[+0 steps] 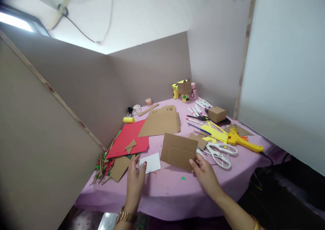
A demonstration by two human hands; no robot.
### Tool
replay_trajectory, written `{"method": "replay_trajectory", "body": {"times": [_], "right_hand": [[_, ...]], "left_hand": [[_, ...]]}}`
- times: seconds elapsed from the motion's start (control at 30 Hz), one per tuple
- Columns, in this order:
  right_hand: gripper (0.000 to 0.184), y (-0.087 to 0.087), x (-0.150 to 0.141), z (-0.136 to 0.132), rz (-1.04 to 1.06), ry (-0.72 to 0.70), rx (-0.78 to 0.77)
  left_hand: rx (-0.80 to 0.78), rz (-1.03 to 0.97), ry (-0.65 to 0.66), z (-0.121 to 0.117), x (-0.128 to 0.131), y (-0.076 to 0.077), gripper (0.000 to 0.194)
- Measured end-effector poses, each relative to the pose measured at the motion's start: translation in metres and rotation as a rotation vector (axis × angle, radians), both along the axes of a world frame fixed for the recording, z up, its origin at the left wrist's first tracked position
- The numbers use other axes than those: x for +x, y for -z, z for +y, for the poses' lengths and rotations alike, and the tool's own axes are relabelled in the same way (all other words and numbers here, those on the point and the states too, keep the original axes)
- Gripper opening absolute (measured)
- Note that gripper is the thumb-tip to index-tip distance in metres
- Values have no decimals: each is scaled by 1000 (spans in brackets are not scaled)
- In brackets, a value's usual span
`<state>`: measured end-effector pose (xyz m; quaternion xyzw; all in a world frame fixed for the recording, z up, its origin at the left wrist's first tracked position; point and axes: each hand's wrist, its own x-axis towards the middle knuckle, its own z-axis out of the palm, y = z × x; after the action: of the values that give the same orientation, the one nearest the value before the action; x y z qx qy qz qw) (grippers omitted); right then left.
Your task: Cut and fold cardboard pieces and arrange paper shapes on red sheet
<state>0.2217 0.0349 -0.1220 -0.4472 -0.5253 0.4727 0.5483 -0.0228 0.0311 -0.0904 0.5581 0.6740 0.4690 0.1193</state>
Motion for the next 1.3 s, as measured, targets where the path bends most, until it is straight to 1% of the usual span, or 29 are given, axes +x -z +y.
{"method": "replay_trajectory", "body": {"times": [0.07,0.13,0.27,0.33,0.43,0.47,0.5,0.6,0.63,0.73,0.77,0.83,0.87,0.9,0.93,1.0,1.07,1.17,1.23,1.3], "right_hand": [[24,1,-1,0,-52,-1,11],[22,2,-1,0,-111,11,28],[20,2,-2,-1,-152,19,43],[20,2,-2,-1,-156,21,46],[21,4,-2,1,-169,35,49],[22,5,-2,1,-174,40,49],[22,5,-3,2,-180,45,48],[23,5,-4,2,-203,59,44],[22,4,-5,1,-214,65,46],[20,-1,-7,-2,-251,84,70],[20,-2,-7,-3,-269,86,80],[19,-5,-7,-5,-308,77,99],[19,-5,-7,-5,-325,66,104],[19,-5,-7,-5,-338,55,106],[19,-4,-7,-4,-345,45,107],[19,-3,-7,-3,-343,30,104],[19,-4,-6,-1,-342,14,105],[18,-6,-5,0,-334,-24,125],[17,-7,-4,1,-311,-64,137],[20,-7,-2,2,-280,-119,137]], "left_hand": [[-44,130,28,5,-10,-2,46],[-103,237,64,10,-15,-4,52],[-186,370,108,17,-19,-10,60],[-201,404,91,19,-21,-16,55],[-219,399,56,14,-21,-26,33],[-224,385,46,11,-19,-29,29],[-229,369,37,7,-16,-32,29],[-235,334,45,-8,3,-38,38],[-233,333,71,-13,12,-40,39],[-213,340,172,-25,42,-39,32],[-214,324,199,-27,51,-37,34],[-240,261,278,-30,64,-33,46],[-249,231,329,-31,68,-31,54],[-248,214,378,-30,70,-30,58],[-235,215,418,-29,71,-29,56],[-189,247,460,-25,71,-30,40],[-149,288,473,-20,72,-32,27],[-116,326,494,-12,77,-34,21],[-84,350,485,-8,81,-32,22],[-9,363,418,-4,82,-25,31]]}}
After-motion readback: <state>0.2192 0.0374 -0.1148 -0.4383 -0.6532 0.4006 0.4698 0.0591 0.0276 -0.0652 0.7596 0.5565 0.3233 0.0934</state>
